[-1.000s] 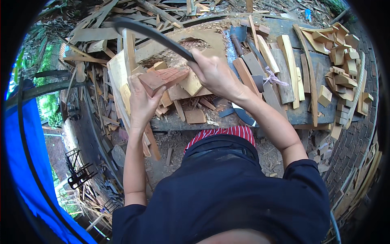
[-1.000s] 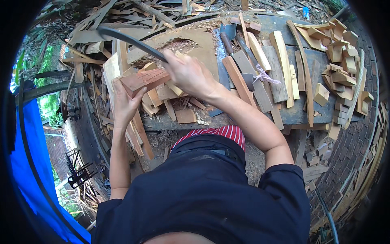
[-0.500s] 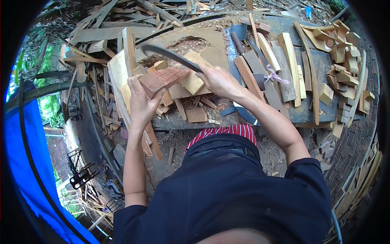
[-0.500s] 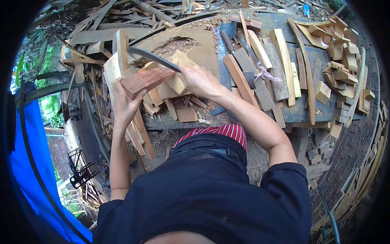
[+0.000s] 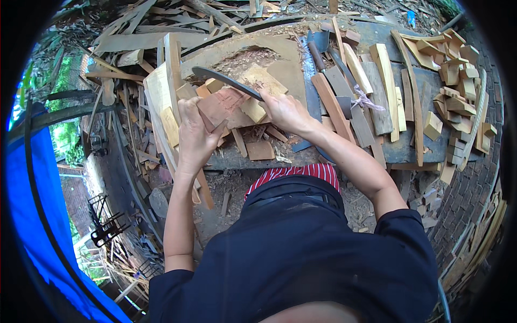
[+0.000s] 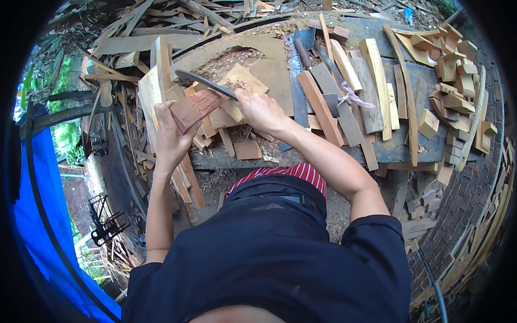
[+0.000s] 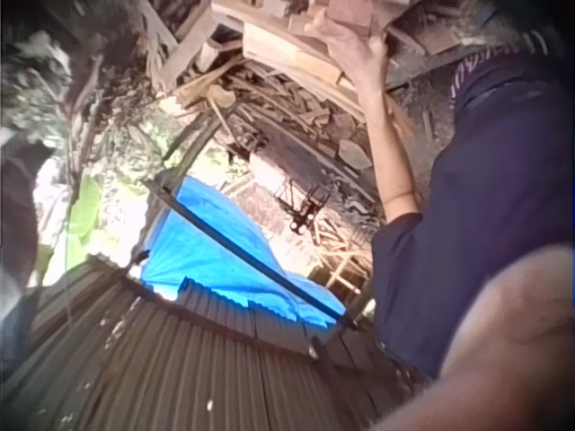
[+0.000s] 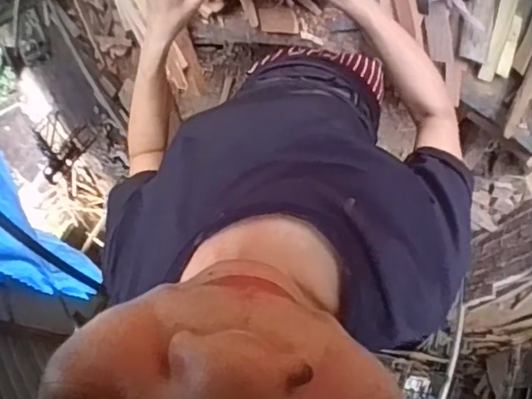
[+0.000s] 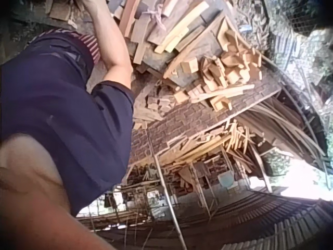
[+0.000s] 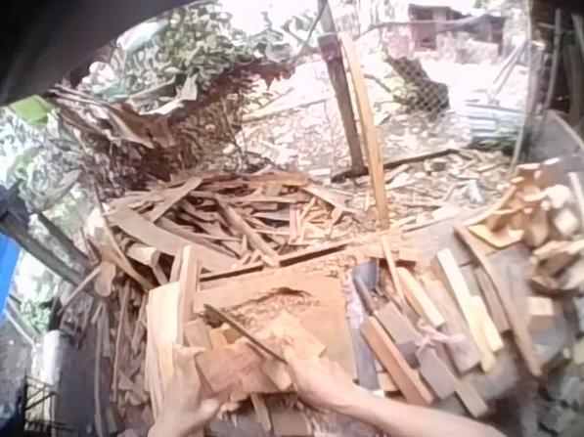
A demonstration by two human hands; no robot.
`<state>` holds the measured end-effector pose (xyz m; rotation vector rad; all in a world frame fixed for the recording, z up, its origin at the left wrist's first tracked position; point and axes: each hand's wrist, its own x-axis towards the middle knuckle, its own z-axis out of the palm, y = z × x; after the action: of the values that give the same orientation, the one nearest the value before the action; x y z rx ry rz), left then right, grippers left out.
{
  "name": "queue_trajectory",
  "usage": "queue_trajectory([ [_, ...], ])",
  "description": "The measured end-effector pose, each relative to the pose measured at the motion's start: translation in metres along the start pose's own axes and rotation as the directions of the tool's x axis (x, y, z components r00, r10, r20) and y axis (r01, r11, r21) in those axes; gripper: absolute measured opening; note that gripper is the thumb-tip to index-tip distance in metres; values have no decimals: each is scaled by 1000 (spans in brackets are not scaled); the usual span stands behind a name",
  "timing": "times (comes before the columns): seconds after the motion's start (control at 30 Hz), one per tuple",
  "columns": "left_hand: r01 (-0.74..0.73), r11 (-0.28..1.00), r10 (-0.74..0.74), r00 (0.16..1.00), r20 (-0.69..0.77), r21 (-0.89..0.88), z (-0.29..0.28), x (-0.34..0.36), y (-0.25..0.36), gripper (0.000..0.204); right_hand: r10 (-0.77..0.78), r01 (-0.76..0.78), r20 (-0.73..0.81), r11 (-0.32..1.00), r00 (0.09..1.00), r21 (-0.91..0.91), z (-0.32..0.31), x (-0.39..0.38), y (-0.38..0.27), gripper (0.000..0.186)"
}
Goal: The person turns a flat wooden piece by hand, picks up a wooden block from the workbench and a curved blade tool from the ground, and carves the wooden block using the curved blade tool.
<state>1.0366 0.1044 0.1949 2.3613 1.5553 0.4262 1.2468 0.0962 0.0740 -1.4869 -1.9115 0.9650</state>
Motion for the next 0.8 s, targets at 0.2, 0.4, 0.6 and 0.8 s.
queue_trajectory([
  [0.2,10,1000,-10,1000,-4,0,0,-8,-7,67,-141,179,-246,973,959,143,-84,14,-91,20],
  [0.4,-3,1000,2,999,-35,-19,6,-2,-1,66,-34,30,-60,997,998,-72,5,-9,7,19],
  [0.6,-1,1000,2,998,-57,20,3,-4,-8,64,-66,67,-71,998,995,17,2,6,-3,20],
  [0.8,32,999,-30,996,-83,22,0,-11,-10,65,-192,246,-350,962,917,116,-64,13,-77,19],
])
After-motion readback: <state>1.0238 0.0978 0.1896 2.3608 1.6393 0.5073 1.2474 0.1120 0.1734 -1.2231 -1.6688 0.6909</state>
